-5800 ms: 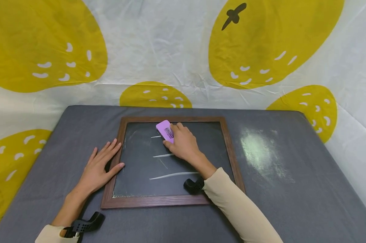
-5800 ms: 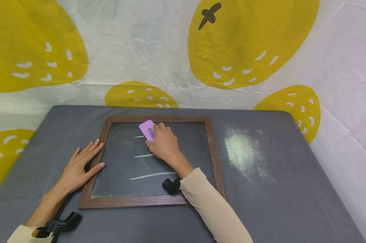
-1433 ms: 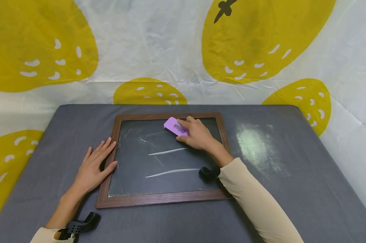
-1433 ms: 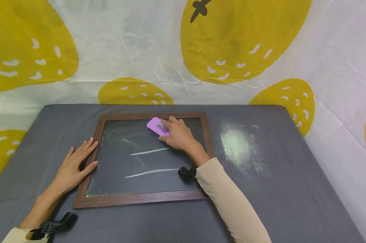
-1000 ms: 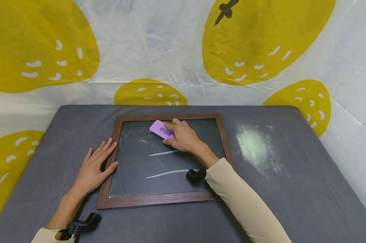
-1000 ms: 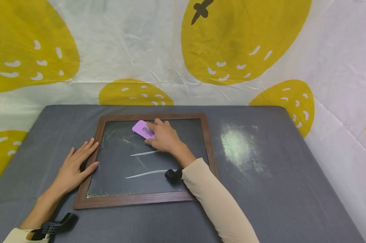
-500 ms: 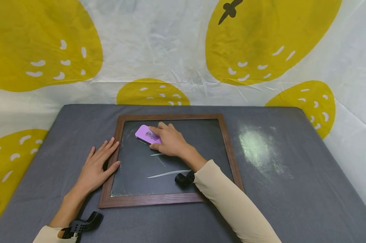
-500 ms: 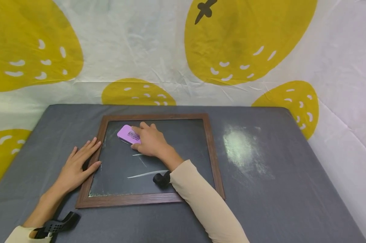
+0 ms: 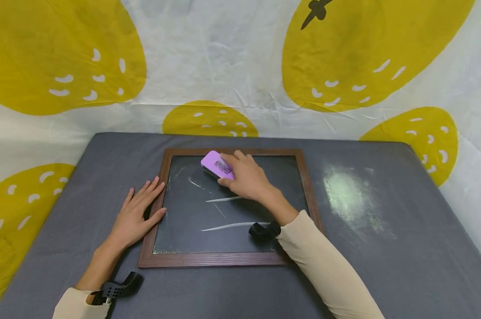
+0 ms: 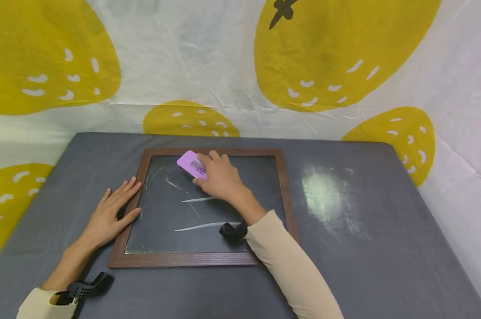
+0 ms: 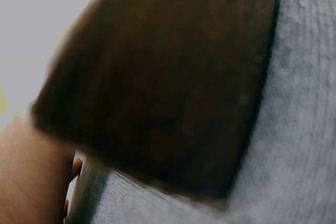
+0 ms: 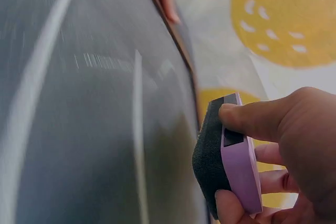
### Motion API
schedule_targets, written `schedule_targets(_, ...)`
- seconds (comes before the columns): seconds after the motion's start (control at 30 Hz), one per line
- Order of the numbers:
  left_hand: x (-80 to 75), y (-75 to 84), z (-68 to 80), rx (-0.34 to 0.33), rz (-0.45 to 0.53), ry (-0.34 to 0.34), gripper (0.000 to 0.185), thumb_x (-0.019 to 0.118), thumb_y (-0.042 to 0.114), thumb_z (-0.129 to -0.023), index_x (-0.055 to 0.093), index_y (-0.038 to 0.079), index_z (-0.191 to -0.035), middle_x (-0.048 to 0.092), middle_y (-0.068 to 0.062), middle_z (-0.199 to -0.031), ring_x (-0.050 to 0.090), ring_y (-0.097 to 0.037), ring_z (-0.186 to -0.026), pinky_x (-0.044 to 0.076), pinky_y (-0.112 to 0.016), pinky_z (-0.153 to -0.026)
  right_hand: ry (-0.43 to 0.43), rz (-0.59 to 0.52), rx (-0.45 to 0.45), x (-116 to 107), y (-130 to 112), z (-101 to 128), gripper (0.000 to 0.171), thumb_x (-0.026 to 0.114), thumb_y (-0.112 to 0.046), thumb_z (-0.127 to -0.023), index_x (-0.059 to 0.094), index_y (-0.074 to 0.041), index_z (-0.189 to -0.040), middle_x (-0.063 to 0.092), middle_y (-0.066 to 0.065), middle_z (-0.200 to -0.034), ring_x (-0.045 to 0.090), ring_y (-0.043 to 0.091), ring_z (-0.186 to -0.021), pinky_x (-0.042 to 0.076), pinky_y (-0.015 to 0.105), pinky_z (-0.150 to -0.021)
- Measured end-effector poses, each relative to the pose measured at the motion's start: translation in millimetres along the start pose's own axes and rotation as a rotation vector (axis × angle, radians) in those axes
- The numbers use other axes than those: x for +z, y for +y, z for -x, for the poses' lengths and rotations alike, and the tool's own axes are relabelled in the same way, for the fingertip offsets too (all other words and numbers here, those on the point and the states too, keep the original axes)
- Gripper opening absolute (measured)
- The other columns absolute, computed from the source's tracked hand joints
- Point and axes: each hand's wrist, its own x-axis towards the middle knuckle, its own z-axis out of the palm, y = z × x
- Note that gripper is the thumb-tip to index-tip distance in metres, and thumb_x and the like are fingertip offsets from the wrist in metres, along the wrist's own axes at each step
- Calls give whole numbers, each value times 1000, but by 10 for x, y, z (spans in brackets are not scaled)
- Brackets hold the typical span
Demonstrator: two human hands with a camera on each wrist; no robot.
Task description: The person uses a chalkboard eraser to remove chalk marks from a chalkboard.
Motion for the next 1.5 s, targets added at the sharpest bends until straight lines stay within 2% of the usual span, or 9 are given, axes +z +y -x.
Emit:
schedule_targets(0.2,12,-9,-5,10,1,12,67,63,34,-93,34,17,-151,29,-10,-154,25,-33,-140,6,-55,-113,102,-44,67,-240,441,239,68,72,-38,-84,47,-16,-144,52,5,-103,47,23,-88,43,36,-60)
schedule_targets(0.3,6,-15,13,6,11,12,67,63,33,-93,34,16,-151,28,-10,-154,24,-33,-141,4,-55,-113,140,-53,100,-264,614,393,68,73,-36,-83,48,-16,-143,52,6,-101,48,24,-84,41,36,-56)
schedule_targets(0.4,-7,-21,44,2,20,17,67,63,32,-93,34,15,-151,28,-10,-154,23,-32,-141,4,-55,-113,142,-59,122,-215,709,512,68,73,-37,-83,48,-15,-143,53,7,-100,49,23,-81,40,34,-53)
schedule_targets(0.63,-10,-19,118,-5,36,21,67,64,30,-92,34,15,-150,28,-11,-154,23,-33,-141,4,-54,-113,146,-58,138,-42,763,596,68,73,-39,-83,49,-15,-142,52,5,-97,48,21,-78,39,32,-51)
schedule_targets(0.83,5,-21,138,2,32,24,67,65,30,-92,35,15,-150,29,-10,-154,23,-33,-141,4,-54,-113,155,-56,152,-1,778,639,68,73,-40,-82,51,-15,-141,52,5,-96,48,21,-78,39,32,-51)
schedule_targets(1.13,38,30,84,9,14,19,67,64,32,-92,34,16,-150,29,-10,-154,24,-33,-140,5,-54,-113,176,-5,199,-52,857,741,67,73,-41,-82,52,-14,-139,52,5,-95,49,22,-80,38,34,-51)
schedule_targets(1.37,42,18,40,16,15,31,66,64,31,-92,36,15,-150,30,-10,-154,25,-34,-140,5,-55,-113,207,-34,173,-35,850,773,65,75,-36,-80,53,-9,-136,57,10,-107,53,23,-85,43,37,-57)
schedule_targets(1.5,47,25,24,19,8,35,66,64,30,-92,36,15,-150,30,-10,-154,26,-34,-140,6,-55,-113,241,-36,162,1,848,766,65,75,-36,-79,55,-6,-133,58,9,-104,53,22,-80,43,37,-57)
